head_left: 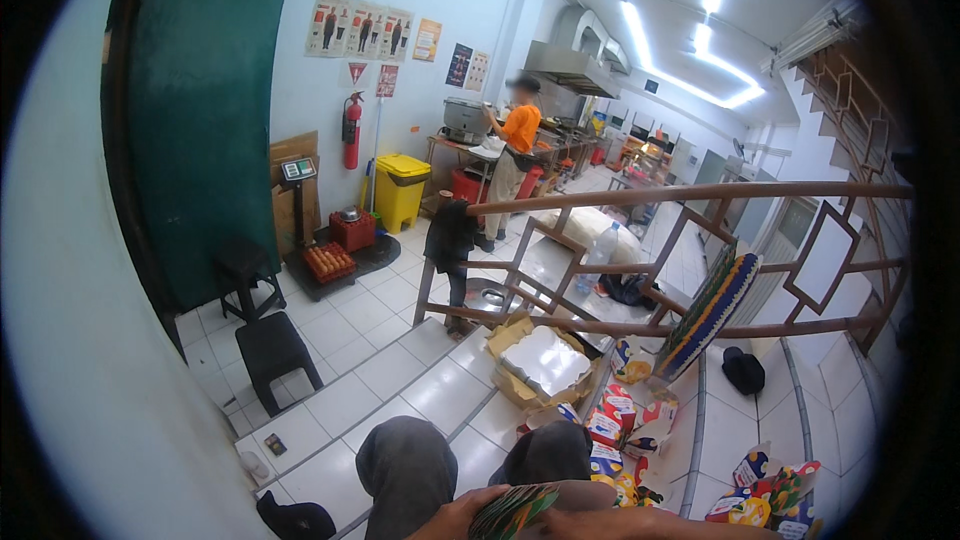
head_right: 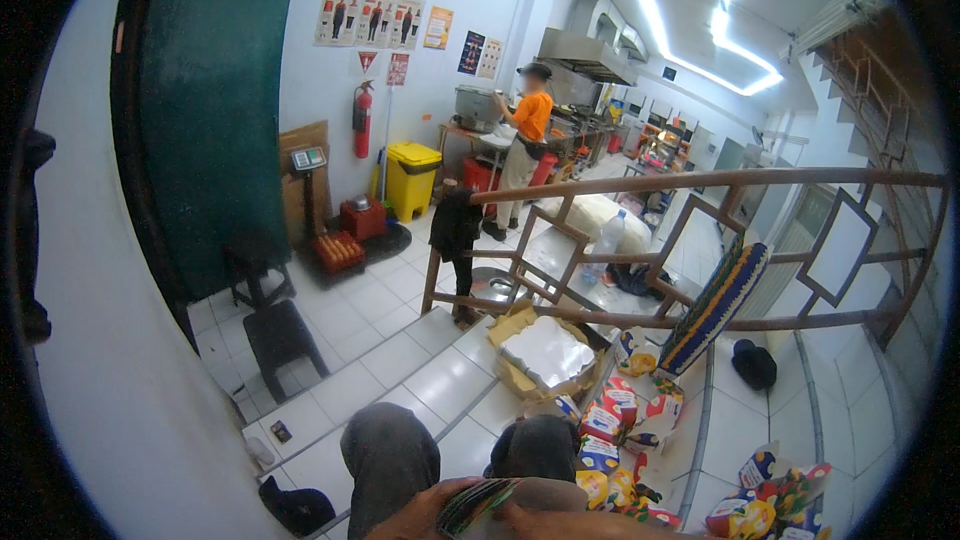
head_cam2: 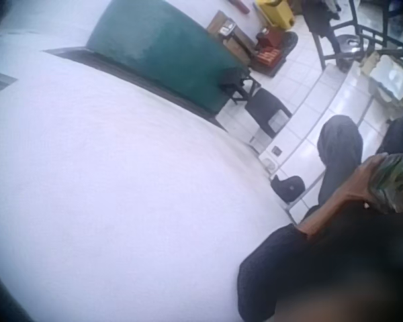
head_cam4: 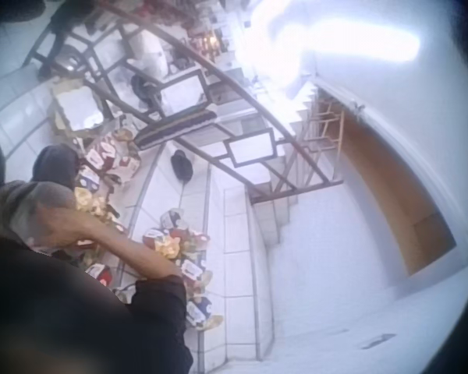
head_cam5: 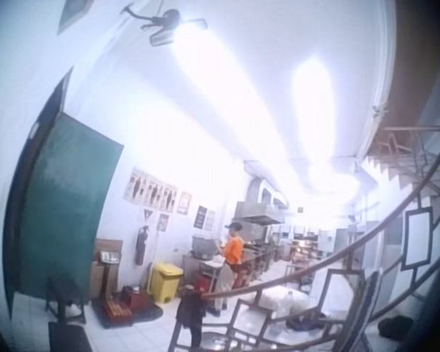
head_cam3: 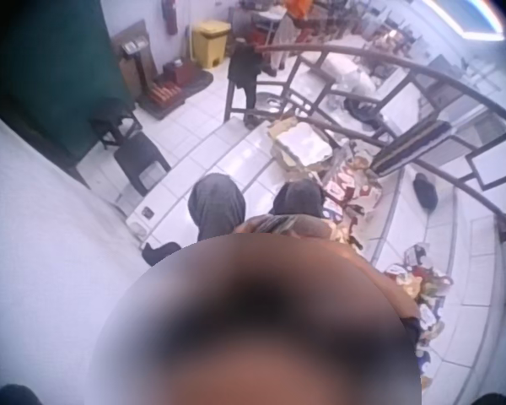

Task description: The person sits on the floor and folds flat, colorful paperboard pieces into small takeout-style boxes. They fold the sides and tabs of each piece, then place the finished boxes into a growing pile beside them.

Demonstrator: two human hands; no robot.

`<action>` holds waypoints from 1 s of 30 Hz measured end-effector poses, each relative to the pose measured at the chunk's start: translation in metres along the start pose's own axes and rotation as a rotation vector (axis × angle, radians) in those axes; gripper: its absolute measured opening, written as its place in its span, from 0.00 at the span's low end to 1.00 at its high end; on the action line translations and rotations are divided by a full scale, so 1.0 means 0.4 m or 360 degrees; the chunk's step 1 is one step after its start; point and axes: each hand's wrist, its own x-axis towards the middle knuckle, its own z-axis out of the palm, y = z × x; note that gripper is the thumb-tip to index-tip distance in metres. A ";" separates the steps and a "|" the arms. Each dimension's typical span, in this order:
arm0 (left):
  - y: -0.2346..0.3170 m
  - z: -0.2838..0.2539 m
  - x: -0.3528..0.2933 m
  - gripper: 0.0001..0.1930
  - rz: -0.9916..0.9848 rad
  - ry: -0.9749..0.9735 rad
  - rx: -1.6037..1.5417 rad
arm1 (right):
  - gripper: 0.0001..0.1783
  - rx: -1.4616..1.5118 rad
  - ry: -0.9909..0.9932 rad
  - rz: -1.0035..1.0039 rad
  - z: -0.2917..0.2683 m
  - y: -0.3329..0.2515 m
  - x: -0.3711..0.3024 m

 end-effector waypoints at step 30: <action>-0.103 0.043 -0.057 0.76 0.0660 -0.0322 0.0269 | 0.20 0.0698 0.0164 -0.0167 0.095 -0.104 -0.229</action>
